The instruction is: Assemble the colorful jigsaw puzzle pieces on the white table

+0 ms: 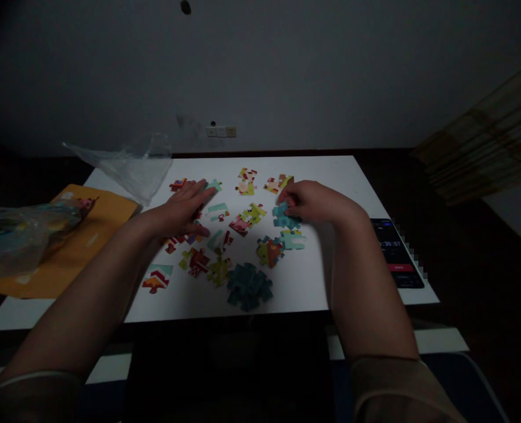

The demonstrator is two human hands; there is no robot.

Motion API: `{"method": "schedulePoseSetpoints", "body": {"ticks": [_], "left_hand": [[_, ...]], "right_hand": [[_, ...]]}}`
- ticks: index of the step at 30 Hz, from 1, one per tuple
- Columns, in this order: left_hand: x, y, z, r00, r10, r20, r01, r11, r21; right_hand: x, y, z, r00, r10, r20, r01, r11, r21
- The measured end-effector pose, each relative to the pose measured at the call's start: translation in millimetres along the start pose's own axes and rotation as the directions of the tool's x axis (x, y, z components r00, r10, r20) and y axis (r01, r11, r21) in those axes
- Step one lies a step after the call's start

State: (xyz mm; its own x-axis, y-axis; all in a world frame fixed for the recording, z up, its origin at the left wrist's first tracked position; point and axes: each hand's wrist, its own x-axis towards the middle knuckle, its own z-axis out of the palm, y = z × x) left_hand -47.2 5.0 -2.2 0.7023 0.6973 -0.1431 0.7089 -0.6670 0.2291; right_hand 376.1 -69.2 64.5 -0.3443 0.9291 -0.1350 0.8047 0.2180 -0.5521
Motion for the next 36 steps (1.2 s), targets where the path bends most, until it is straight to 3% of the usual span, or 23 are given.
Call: {"method": "schedulePoseSetpoints", "body": {"ticks": [3, 5, 8, 12, 15, 19, 21, 24, 27, 31, 36], "left_hand": [[1, -1, -0.1, 1.0, 0.0, 0.011, 0.0, 1.0, 0.002], [1, 1, -0.8, 1.0, 0.005, 0.019, -0.005, 1.0, 0.011], [4, 7, -2.9, 1.0, 0.02, -0.02, -0.02, 1.0, 0.023], [15, 22, -15.8, 0.983, 0.07, -0.172, -0.079, 0.996, -0.048], [20, 44, -37.0, 0.949, 0.171, -0.264, -0.193, 0.979, -0.06], [-5, 98, -54.8, 0.933, 0.273, -0.236, -0.292, 0.955, -0.048], [-29, 131, -47.1, 0.938, 0.291, -0.187, -0.308, 0.949, -0.063], [-67, 176, -16.7, 0.946, 0.258, -0.195, -0.271, 0.961, -0.047], [-90, 204, 17.1, 0.947, 0.172, -0.272, -0.185, 0.983, -0.021], [-96, 214, 41.7, 0.946, 0.113, -0.305, -0.125, 0.992, -0.022], [-90, 208, 41.2, 0.958, 0.11, -0.266, -0.147, 0.981, -0.123]], "right_hand": [[-16, 1, -16, 0.998, -0.005, 0.069, 0.001, 0.999, 0.054], [-25, 1, -18, 0.999, 0.033, 0.032, -0.034, 0.999, 0.038], [-29, -2, 2, 0.996, 0.039, -0.081, -0.047, 0.994, -0.1], [-17, -8, 45, 0.982, -0.003, -0.187, -0.06, 0.943, -0.329], [-10, -12, 59, 0.972, 0.003, -0.236, -0.082, 0.942, -0.326], [-29, -18, 57, 0.957, -0.007, -0.291, -0.068, 0.966, -0.248], [-54, -19, 61, 0.93, -0.005, -0.369, -0.071, 0.979, -0.193], [-101, -16, 78, 0.814, 0.0, -0.581, -0.142, 0.969, -0.2], [-144, -13, 102, 0.835, 0.014, -0.55, -0.21, 0.932, -0.296], [-171, -29, 132, 0.845, -0.027, -0.534, -0.155, 0.943, -0.294], [-160, -79, 176, 0.865, -0.159, -0.476, 0.075, 0.979, -0.19]]}}
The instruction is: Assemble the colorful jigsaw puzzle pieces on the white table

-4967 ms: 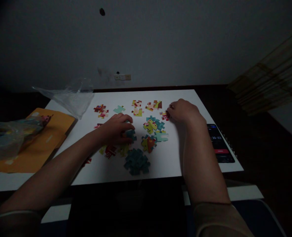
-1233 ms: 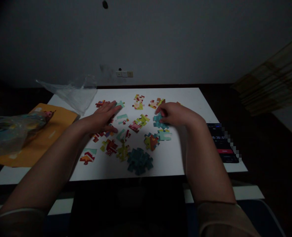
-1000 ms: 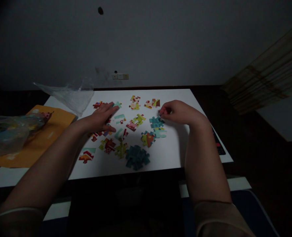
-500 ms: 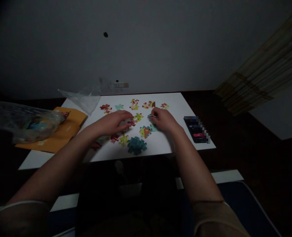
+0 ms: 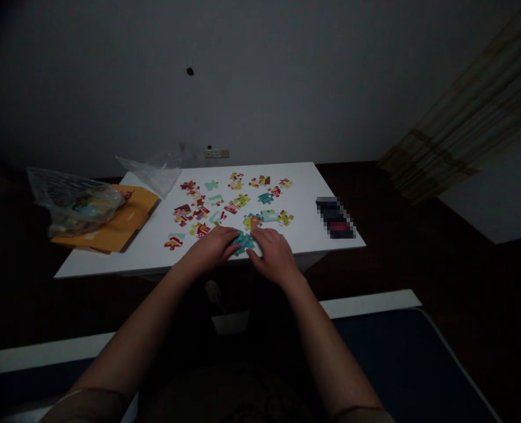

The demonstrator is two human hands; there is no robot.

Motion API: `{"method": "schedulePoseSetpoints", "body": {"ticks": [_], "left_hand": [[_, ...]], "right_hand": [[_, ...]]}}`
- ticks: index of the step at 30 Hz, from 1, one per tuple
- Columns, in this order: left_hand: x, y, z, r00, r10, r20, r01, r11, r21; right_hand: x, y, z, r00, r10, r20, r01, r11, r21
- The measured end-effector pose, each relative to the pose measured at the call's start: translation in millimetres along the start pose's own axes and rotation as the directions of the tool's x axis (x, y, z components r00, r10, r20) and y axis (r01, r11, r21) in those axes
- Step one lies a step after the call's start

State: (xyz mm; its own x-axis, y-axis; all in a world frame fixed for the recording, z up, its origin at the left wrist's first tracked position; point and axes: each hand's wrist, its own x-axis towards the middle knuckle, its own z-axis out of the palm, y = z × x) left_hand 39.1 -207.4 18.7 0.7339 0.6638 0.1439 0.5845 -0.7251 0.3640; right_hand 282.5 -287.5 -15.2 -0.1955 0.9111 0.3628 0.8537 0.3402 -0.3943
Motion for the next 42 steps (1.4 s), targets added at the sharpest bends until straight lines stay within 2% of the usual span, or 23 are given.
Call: {"method": "schedulePoseSetpoints", "body": {"ticks": [3, 6, 9, 12, 14, 16, 21, 25, 27, 30, 32, 33, 36, 38, 40, 42], "left_hand": [[11, -7, -5.7, 0.993, -0.099, -0.06, 0.094, 0.992, -0.079], [32, -17, -8.4, 0.967, -0.198, -0.158, 0.187, 0.979, -0.085], [54, -26, -8.6, 0.952, -0.23, -0.2, 0.218, 0.973, -0.079], [61, -27, -7.9, 0.94, -0.227, -0.257, 0.223, 0.974, -0.043], [50, -23, -4.4, 0.93, -0.215, -0.297, 0.219, 0.975, -0.019], [29, -15, 4.5, 0.932, -0.194, -0.307, 0.201, 0.98, -0.007], [-27, 11, 43.1, 0.935, -0.117, -0.336, 0.113, 0.993, -0.03], [-39, 22, 59.3, 0.943, -0.104, -0.316, 0.11, 0.994, 0.002], [-38, 22, 59.0, 0.955, -0.068, -0.288, 0.084, 0.996, 0.042], [-39, 19, 55.3, 0.959, -0.041, -0.281, 0.061, 0.996, 0.063], [-42, 16, 53.5, 0.96, -0.021, -0.28, 0.041, 0.997, 0.066], [-44, 15, 53.2, 0.96, -0.011, -0.28, 0.031, 0.997, 0.067], [-49, 12, 54.1, 0.961, 0.006, -0.278, 0.014, 0.997, 0.07], [-52, 11, 55.5, 0.96, 0.02, -0.281, 0.001, 0.997, 0.075], [-53, 10, 56.7, 0.956, 0.043, -0.29, -0.02, 0.996, 0.084], [-53, 9, 57.0, 0.951, 0.055, -0.305, -0.029, 0.995, 0.092]], "right_hand": [[6, -24, 18, 0.999, 0.045, -0.001, -0.045, 0.999, -0.006], [12, -34, 25, 0.999, 0.046, 0.011, -0.045, 0.998, -0.041], [15, -36, 25, 0.999, 0.04, 0.01, -0.039, 0.995, -0.087], [13, -35, 24, 1.0, 0.014, 0.004, -0.014, 0.986, -0.164], [12, -34, 22, 1.0, -0.001, -0.003, 0.001, 0.98, -0.199], [11, -31, 19, 1.0, 0.003, -0.008, -0.004, 0.979, -0.203], [16, -27, 17, 0.999, 0.05, -0.007, -0.05, 0.979, -0.195], [22, -19, 17, 0.987, 0.152, -0.06, -0.161, 0.966, -0.201], [28, -6, 10, 0.96, 0.248, -0.133, -0.272, 0.94, -0.207], [42, 27, -14, 0.878, 0.404, -0.256, -0.457, 0.867, -0.2], [56, 55, -34, 0.811, 0.524, -0.262, -0.575, 0.798, -0.183], [63, 69, -42, 0.794, 0.552, -0.254, -0.6, 0.778, -0.186], [84, 98, -60, 0.79, 0.58, -0.199, -0.612, 0.762, -0.212], [93, 104, -63, 0.802, 0.572, -0.173, -0.597, 0.766, -0.237], [94, 96, -61, 0.824, 0.54, -0.173, -0.567, 0.783, -0.256], [83, 74, -54, 0.878, 0.453, -0.156, -0.478, 0.847, -0.233]]}}
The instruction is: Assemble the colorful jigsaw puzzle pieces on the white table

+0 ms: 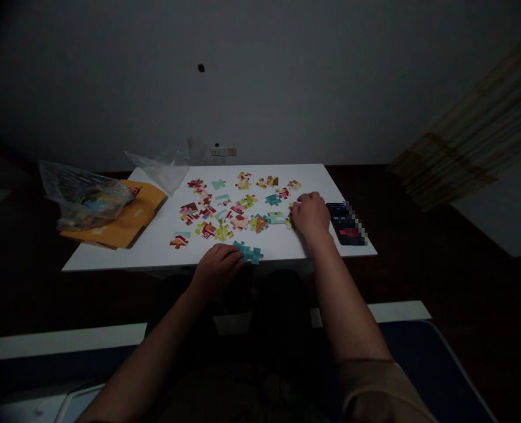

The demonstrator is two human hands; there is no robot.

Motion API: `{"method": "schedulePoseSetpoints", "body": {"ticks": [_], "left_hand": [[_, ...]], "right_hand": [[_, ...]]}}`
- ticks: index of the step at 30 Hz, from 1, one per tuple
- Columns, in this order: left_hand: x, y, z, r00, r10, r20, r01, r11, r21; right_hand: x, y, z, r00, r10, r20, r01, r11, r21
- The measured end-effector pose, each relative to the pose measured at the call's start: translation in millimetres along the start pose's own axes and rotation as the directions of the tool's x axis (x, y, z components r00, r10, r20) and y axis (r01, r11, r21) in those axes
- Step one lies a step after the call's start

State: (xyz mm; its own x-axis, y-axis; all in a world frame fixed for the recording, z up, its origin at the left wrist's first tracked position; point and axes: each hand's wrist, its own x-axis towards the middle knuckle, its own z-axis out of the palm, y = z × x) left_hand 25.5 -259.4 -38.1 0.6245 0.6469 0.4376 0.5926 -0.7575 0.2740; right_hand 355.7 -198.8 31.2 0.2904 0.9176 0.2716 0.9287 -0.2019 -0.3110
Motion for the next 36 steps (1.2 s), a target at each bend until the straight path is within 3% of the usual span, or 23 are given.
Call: {"method": "schedulePoseSetpoints", "body": {"ticks": [1, 2, 4, 5, 6, 8, 11, 12, 14, 16, 19, 23, 28, 31, 36], "left_hand": [[0, 0, -0.1, 1.0, 0.001, -0.004, -0.001, 1.0, 0.001], [1, 0, -0.4, 1.0, 0.0, -0.005, 0.0, 1.0, 0.0], [3, 0, -1.5, 1.0, -0.003, 0.002, 0.003, 1.0, -0.008], [4, 0, -2.2, 1.0, -0.002, 0.008, 0.002, 1.0, -0.017], [5, 1, -2.8, 1.0, 0.001, 0.015, 0.0, 1.0, -0.031], [7, 3, -3.9, 1.0, 0.0, 0.027, 0.002, 0.998, -0.063], [10, 7, -4.7, 0.999, -0.022, 0.041, 0.026, 0.995, -0.094], [10, 8, -4.8, 0.999, -0.027, 0.042, 0.031, 0.995, -0.1], [10, 9, -4.4, 0.999, -0.023, 0.038, 0.027, 0.993, -0.115], [12, 8, -3.4, 0.999, -0.04, 0.023, 0.043, 0.991, -0.124], [22, 3, -1.5, 0.987, -0.161, -0.019, 0.158, 0.98, -0.124], [47, 0, -1.1, 0.957, -0.29, -0.023, 0.286, 0.954, -0.092], [72, 3, -4.0, 0.956, -0.288, -0.055, 0.293, 0.945, 0.147], [85, 5, -2.0, 0.958, -0.284, -0.033, 0.285, 0.947, 0.149], [116, 6, 8.0, 0.965, -0.251, 0.079, 0.242, 0.965, 0.104]], "right_hand": [[-16, -8, 1, 0.996, -0.084, 0.016, 0.083, 0.996, 0.044], [-35, -16, 3, 0.963, -0.269, 0.032, 0.26, 0.949, 0.177], [-75, -30, 10, 0.789, -0.608, 0.089, 0.535, 0.751, 0.387], [-93, -34, 13, 0.725, -0.68, 0.109, 0.586, 0.693, 0.421], [-108, -36, 17, 0.699, -0.704, 0.127, 0.602, 0.675, 0.428], [-125, -34, 24, 0.733, -0.669, 0.12, 0.56, 0.695, 0.451], [-121, -24, 27, 0.915, -0.4, 0.047, 0.331, 0.813, 0.48], [-116, -20, 26, 0.954, -0.299, 0.025, 0.251, 0.841, 0.479], [-103, -14, 24, 0.978, -0.206, 0.016, 0.18, 0.886, 0.426], [-93, -12, 23, 0.972, -0.235, 0.024, 0.217, 0.927, 0.305], [-80, -13, 23, 0.964, -0.267, -0.014, 0.266, 0.956, 0.119], [-45, -13, 22, 0.958, -0.287, 0.011, 0.286, 0.956, 0.067], [25, -13, 30, 0.931, -0.348, 0.109, 0.341, 0.937, 0.074], [57, -13, 42, 0.881, -0.435, 0.188, 0.427, 0.9, 0.082], [87, -8, 53, 0.838, -0.476, 0.267, 0.47, 0.878, 0.089]]}}
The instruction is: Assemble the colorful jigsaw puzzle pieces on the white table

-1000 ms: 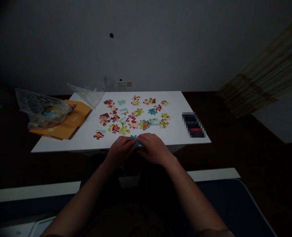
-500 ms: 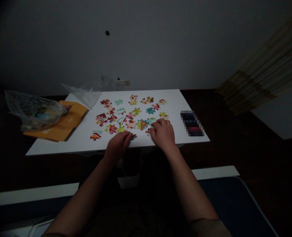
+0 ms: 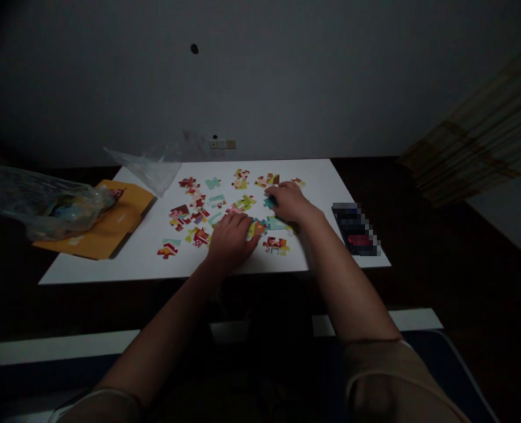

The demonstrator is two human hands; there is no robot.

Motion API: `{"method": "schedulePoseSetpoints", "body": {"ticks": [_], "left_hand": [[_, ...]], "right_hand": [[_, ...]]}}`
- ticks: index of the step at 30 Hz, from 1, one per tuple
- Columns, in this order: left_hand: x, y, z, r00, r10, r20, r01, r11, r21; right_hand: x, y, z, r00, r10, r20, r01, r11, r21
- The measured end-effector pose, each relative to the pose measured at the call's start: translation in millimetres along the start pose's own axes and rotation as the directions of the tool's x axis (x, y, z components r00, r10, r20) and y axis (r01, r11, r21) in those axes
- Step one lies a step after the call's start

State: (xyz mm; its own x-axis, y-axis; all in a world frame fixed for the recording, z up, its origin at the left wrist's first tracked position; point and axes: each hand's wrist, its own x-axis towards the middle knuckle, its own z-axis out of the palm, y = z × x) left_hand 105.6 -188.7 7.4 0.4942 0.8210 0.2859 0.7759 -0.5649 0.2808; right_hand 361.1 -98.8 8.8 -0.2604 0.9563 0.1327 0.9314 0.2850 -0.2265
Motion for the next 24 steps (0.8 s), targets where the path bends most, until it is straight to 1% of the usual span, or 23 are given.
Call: {"method": "schedulePoseSetpoints", "body": {"ticks": [2, 4, 7, 9, 11, 13, 14, 17, 19, 22, 24], "left_hand": [[9, 2, 2.4, 0.999, 0.026, 0.047, -0.025, 1.0, -0.01], [15, 1, 3.8, 0.995, 0.041, 0.091, -0.04, 0.999, -0.014], [17, -4, 3.4, 0.991, 0.061, 0.119, -0.057, 0.998, -0.042], [16, -7, 1.4, 0.988, 0.087, 0.129, -0.08, 0.995, -0.06], [14, -9, -1.6, 0.984, 0.112, 0.14, -0.103, 0.992, -0.071], [10, -11, -4.7, 0.98, 0.138, 0.146, -0.126, 0.988, -0.091], [8, -13, -6.0, 0.978, 0.151, 0.142, -0.136, 0.985, -0.11], [1, -19, -8.0, 0.981, 0.167, 0.098, -0.143, 0.967, -0.212], [-3, -25, -7.5, 0.984, 0.169, 0.06, -0.144, 0.943, -0.302], [-6, -31, -5.0, 0.983, 0.18, 0.019, -0.158, 0.904, -0.398], [-6, -35, -2.8, 0.981, 0.194, 0.001, -0.176, 0.892, -0.417]], "right_hand": [[6, 4, -3, 0.999, -0.019, 0.026, 0.019, 1.0, 0.015], [10, 4, -7, 0.999, -0.039, 0.035, 0.036, 0.995, 0.089], [14, -3, -12, 0.999, -0.037, -0.019, 0.041, 0.971, 0.234], [15, -10, -13, 0.997, -0.049, -0.057, 0.061, 0.969, 0.238], [12, -16, -14, 0.995, -0.104, -0.01, 0.104, 0.976, 0.19], [5, -21, -17, 0.988, -0.139, 0.069, 0.126, 0.979, 0.161], [0, -24, -20, 0.985, -0.148, 0.087, 0.133, 0.979, 0.156], [-20, -33, -28, 0.984, -0.173, 0.041, 0.166, 0.976, 0.141], [-36, -41, -32, 0.978, -0.202, 0.054, 0.192, 0.97, 0.146], [-59, -47, -28, 0.971, -0.2, 0.127, 0.18, 0.972, 0.154], [-69, -46, -23, 0.978, -0.165, 0.129, 0.149, 0.981, 0.123]]}}
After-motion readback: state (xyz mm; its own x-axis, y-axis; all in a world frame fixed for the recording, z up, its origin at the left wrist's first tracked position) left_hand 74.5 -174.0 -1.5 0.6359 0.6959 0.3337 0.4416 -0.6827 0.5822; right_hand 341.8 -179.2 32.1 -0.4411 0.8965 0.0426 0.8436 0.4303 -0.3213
